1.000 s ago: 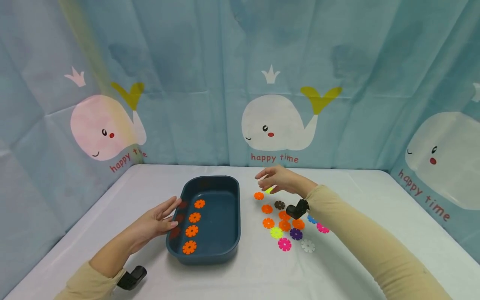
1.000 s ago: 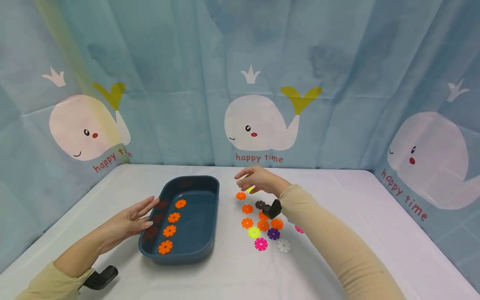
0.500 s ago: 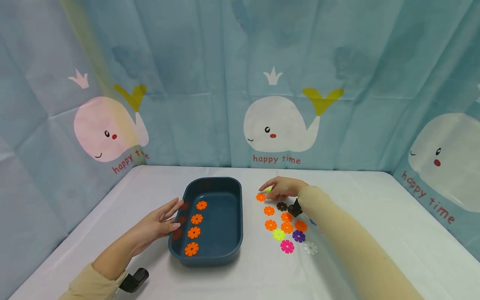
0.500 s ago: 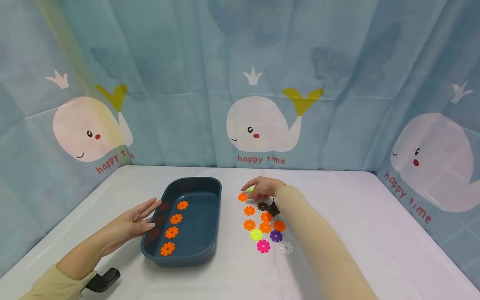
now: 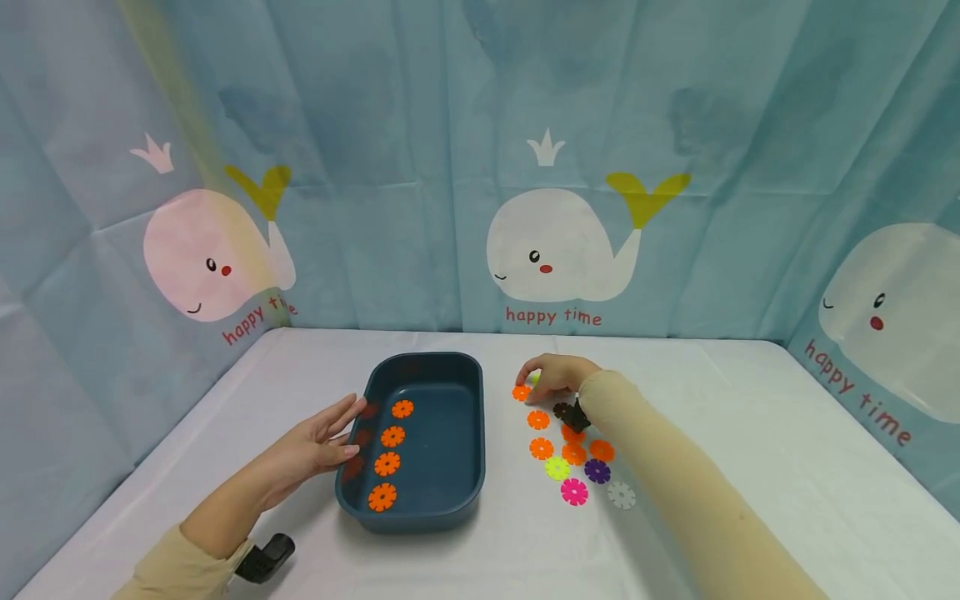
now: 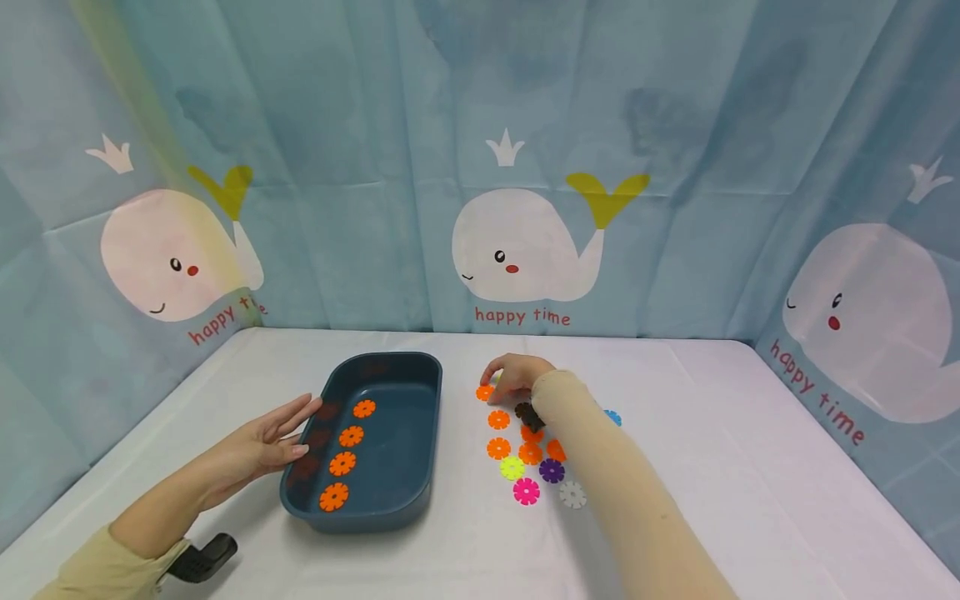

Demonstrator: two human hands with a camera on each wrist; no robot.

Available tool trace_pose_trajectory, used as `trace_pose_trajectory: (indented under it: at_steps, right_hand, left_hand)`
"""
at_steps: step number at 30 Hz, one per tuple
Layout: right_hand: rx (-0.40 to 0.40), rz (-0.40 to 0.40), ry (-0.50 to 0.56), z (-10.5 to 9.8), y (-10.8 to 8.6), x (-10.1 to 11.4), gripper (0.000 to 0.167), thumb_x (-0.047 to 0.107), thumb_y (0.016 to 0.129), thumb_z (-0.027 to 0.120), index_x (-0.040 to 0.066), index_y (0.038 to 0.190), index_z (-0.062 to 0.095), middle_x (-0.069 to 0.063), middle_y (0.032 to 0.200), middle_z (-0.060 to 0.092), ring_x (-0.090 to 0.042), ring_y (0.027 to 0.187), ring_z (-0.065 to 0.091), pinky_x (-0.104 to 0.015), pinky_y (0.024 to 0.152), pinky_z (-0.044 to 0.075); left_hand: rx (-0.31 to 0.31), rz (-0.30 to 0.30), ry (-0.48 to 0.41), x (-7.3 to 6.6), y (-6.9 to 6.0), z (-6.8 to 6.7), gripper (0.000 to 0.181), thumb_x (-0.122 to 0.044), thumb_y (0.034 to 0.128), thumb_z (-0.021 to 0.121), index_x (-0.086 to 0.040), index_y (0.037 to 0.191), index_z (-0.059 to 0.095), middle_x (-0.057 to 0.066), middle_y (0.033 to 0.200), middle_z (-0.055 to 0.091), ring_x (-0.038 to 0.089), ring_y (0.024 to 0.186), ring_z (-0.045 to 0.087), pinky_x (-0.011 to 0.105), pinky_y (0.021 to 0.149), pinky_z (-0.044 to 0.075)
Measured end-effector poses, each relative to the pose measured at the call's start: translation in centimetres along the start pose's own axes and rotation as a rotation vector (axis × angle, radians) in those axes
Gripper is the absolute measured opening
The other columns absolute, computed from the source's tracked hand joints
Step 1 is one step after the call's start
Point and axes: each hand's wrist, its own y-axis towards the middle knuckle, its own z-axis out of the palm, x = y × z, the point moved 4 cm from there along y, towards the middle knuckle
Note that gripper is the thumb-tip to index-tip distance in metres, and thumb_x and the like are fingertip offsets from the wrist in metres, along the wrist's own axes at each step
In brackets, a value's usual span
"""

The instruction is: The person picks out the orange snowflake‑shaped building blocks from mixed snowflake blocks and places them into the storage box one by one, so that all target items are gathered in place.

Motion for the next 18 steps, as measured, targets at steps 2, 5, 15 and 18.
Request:
trace_pose_trajectory:
  at_steps: [2, 5, 15, 18]
  right_hand:
    - [0.006, -0.002, 0.0, 0.01, 0.09, 0.1, 0.029, 0.013, 0.084, 0.077, 0.019, 0.111, 0.068, -0.009, 0.106, 0.05, -0.017, 0.071, 0.042, -0.025, 0.061, 0.032]
    - [0.011, -0.017, -0.015, 0.01, 0.01, 0.29, 0.025, 0.011, 0.084, 0.077, 0.018, 0.105, 0.067, -0.01, 0.103, 0.048, -0.017, 0.066, 0.038, -0.024, 0.058, 0.03]
    - [-0.034, -0.038, -0.009, 0.4, 0.15, 0.23, 0.022, 0.005, 0.084, 0.075, 0.014, 0.101, 0.065, -0.008, 0.095, 0.049, -0.016, 0.064, 0.037, -0.023, 0.056, 0.03]
    - [-0.038, -0.051, -0.035, 0.42, 0.21, 0.18, 0.022, 0.005, 0.084, 0.075, 0.014, 0.101, 0.064, -0.007, 0.096, 0.049, -0.016, 0.065, 0.038, -0.023, 0.056, 0.03]
  left_hand:
    - [-0.001, -0.001, -0.001, -0.07, -0.05, 0.01, 0.086, -0.004, 0.096, 0.057, -0.002, 0.155, -0.005, 0.016, 0.161, 0.003, 0.05, 0.141, 0.007, 0.061, 0.107, 0.029]
    - [0.0, 0.0, -0.006, -0.17, -0.13, 0.07, 0.085, -0.003, 0.0959, 0.057, -0.002, 0.155, -0.005, 0.016, 0.161, 0.003, 0.05, 0.142, 0.006, 0.061, 0.108, 0.028]
    - [0.004, 0.001, -0.003, -0.07, -0.14, 0.03, 0.085, -0.004, 0.0964, 0.056, -0.002, 0.154, -0.005, 0.017, 0.161, 0.002, 0.051, 0.141, 0.006, 0.061, 0.107, 0.028]
    - [0.0, 0.0, 0.0, -0.03, -0.1, 0.06, 0.085, -0.004, 0.0964, 0.057, -0.001, 0.154, -0.005, 0.018, 0.161, 0.003, 0.051, 0.141, 0.007, 0.061, 0.107, 0.029]
